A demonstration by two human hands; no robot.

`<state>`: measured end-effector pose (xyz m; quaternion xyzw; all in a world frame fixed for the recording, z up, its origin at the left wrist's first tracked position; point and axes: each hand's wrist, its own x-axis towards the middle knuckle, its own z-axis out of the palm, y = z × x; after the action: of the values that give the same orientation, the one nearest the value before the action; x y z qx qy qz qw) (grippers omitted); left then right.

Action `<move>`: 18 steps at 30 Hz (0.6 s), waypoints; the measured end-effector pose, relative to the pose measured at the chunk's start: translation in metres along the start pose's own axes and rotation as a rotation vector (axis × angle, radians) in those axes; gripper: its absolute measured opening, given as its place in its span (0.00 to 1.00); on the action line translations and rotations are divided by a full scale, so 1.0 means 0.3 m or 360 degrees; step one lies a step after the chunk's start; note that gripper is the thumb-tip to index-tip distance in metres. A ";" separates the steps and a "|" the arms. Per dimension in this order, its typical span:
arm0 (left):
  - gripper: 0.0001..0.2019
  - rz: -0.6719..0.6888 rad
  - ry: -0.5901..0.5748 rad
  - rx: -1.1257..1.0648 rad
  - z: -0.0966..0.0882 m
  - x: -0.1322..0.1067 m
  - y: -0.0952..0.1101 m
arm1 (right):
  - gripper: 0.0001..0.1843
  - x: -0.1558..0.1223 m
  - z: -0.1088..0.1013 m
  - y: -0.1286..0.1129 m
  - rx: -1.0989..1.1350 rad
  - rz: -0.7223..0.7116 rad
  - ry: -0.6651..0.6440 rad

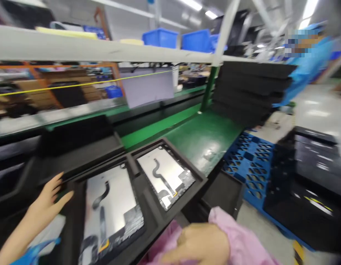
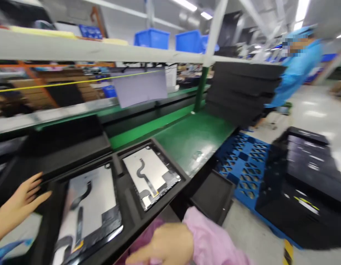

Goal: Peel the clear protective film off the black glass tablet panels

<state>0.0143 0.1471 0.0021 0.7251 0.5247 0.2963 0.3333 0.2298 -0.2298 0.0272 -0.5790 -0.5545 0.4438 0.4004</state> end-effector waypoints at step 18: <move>0.27 -0.0202 -0.0095 -0.0562 -0.096 -0.602 -0.006 | 0.18 0.939 0.001 0.011 -0.1733 -0.0139 0.0246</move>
<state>-0.0587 -0.0206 0.0037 0.6293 0.4991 0.3403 0.4889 0.2281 0.0510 0.0042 -0.7099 -0.6963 0.0320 0.1006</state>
